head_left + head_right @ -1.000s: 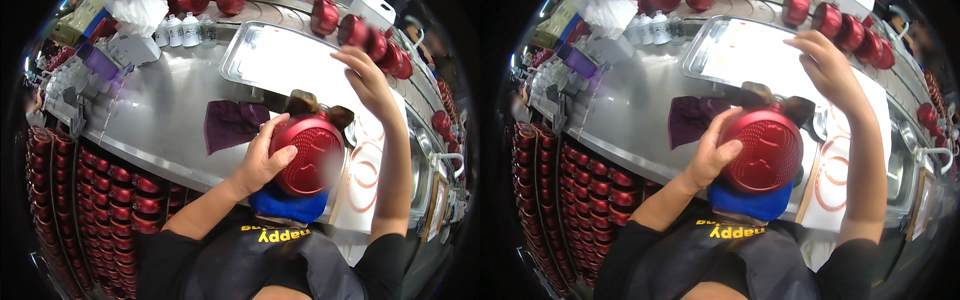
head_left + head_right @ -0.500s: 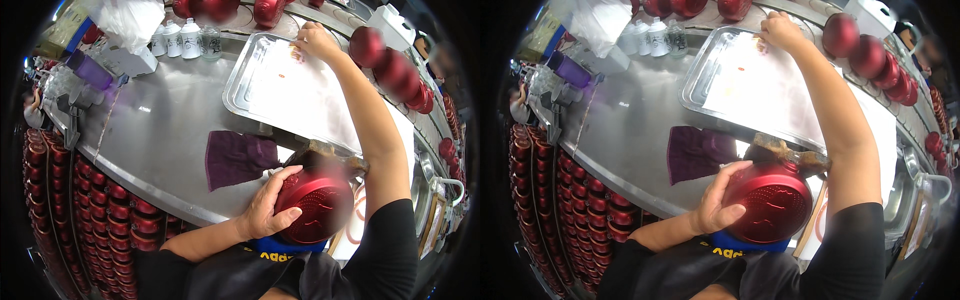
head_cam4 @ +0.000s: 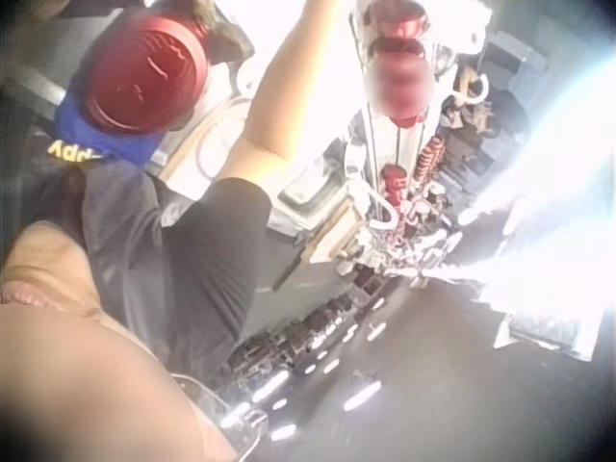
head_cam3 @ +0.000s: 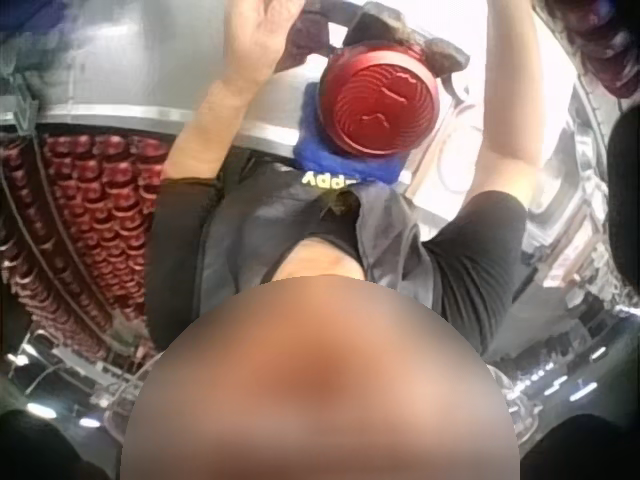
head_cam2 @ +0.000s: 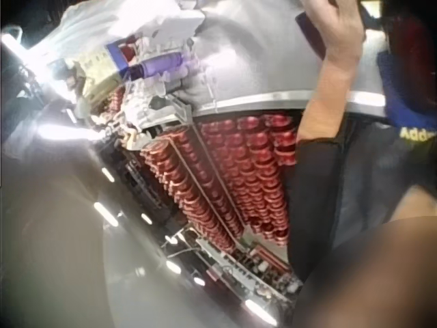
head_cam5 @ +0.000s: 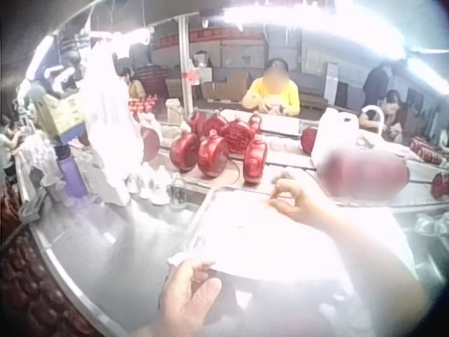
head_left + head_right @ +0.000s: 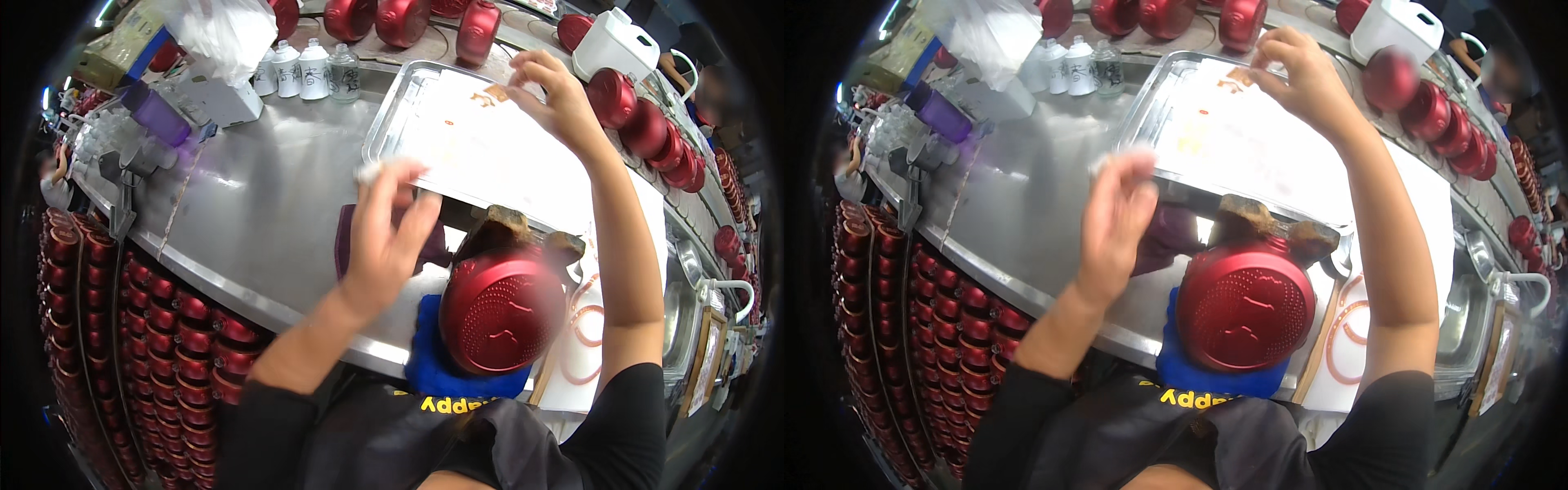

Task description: The person holds a red cylindrical container and applies a gold sticker to its surface, then uses a green scraper to smooth the sticker and remove air bubbles. The person repeats this process on multiple containers, placing finished units on a nearby tray.

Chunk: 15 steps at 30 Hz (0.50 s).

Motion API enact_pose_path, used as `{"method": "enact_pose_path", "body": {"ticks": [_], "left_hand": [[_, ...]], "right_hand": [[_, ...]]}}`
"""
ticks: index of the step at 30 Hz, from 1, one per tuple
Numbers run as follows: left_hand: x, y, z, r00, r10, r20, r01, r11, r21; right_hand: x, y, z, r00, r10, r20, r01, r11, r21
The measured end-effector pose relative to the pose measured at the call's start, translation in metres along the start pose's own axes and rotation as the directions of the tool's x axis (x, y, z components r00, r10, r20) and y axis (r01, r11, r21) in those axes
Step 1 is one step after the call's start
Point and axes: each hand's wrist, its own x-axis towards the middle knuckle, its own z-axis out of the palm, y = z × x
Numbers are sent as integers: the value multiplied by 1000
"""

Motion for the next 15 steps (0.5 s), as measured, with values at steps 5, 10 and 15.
{"method": "enact_pose_path", "body": {"ticks": [5, 10, 15], "left_hand": [[60, 17, 36, 949, 261, 179, -311, 873, 375], [45, 48, 60, 903, 338, 264, -398, 891, 221], [22, 70, 63, 904, 191, 382, -277, 943, 183]], "right_hand": [[-39, -63, -47, 999, -7, -54, 18, 978, 206], [-81, -96, -76, 973, 220, -69, -158, 855, 494], [-109, -109, -89, 941, 333, -64, -201, 700, 686]]}}
